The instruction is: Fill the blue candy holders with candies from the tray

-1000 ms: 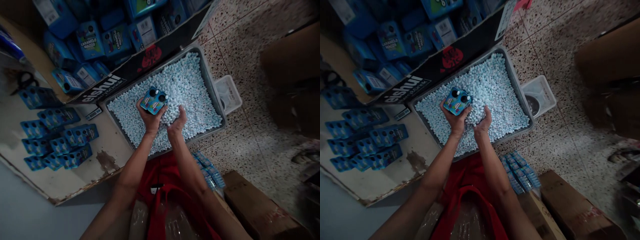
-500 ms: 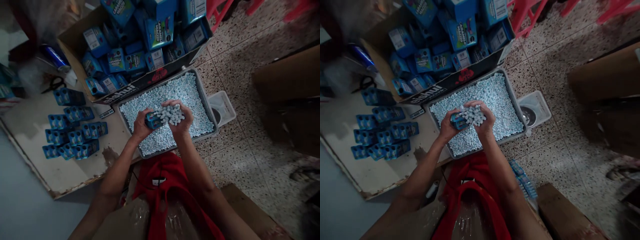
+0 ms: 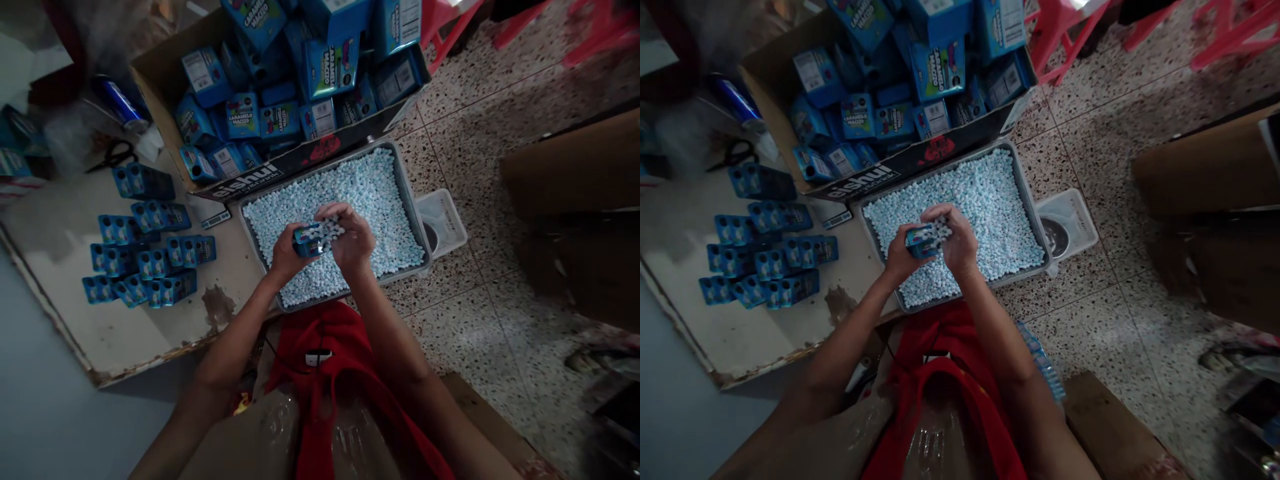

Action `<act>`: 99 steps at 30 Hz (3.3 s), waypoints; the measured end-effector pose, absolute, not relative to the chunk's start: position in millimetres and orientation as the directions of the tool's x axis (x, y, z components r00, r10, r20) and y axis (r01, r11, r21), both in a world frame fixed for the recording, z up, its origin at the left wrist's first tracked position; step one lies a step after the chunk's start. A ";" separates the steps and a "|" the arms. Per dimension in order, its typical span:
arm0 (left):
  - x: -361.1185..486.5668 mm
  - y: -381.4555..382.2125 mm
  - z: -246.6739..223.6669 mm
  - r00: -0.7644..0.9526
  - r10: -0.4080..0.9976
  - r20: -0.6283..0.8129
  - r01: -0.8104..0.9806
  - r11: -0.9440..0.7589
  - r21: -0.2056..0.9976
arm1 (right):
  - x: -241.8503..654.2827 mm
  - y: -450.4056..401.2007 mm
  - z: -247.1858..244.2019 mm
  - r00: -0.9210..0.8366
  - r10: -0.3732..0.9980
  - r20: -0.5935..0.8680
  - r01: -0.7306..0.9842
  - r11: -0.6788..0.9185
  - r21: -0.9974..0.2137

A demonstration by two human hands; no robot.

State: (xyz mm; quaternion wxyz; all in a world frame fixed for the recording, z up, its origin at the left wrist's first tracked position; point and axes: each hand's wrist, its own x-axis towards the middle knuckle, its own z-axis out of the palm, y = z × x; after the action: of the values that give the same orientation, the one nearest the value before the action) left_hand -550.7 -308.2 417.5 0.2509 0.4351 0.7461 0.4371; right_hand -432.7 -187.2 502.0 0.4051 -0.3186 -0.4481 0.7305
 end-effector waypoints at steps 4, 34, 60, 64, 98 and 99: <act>-549.4 -307.0 409.6 -0.510 0.857 0.072 0.434 0.184 0.882 | -434.3 -204.1 499.1 -0.505 0.860 -0.080 -0.261 -0.240 -0.935; -603.7 -343.3 392.0 -0.551 0.833 -0.059 0.489 0.379 0.786 | -428.2 -172.0 378.2 -0.392 0.693 -0.605 -0.041 -0.670 -0.741; -604.8 -329.0 443.0 -0.522 0.837 -0.166 0.571 0.487 0.661 | -457.6 -194.8 456.4 -0.579 0.574 -0.579 -0.514 -0.808 -0.288; -597.6 -310.8 475.8 -0.443 0.881 -0.167 0.621 0.436 0.651 | -459.8 -197.8 484.6 -0.551 0.738 -0.390 -0.465 -0.659 -0.591; -595.4 -313.1 463.6 -0.471 0.830 -0.300 0.529 0.538 0.657 | -365.0 -212.8 402.5 -0.680 0.725 -0.110 0.590 0.451 -0.670; -594.7 -314.5 463.7 -0.472 0.830 -0.298 0.542 0.540 0.644 | -369.8 -213.4 400.0 -0.695 0.709 -0.117 0.595 0.475 -0.648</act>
State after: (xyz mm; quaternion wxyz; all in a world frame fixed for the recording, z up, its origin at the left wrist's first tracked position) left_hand -594.7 -314.5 463.7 0.3015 0.4160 0.8240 0.2386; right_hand -369.8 -213.4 400.0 0.0839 -0.3814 -0.8548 0.3418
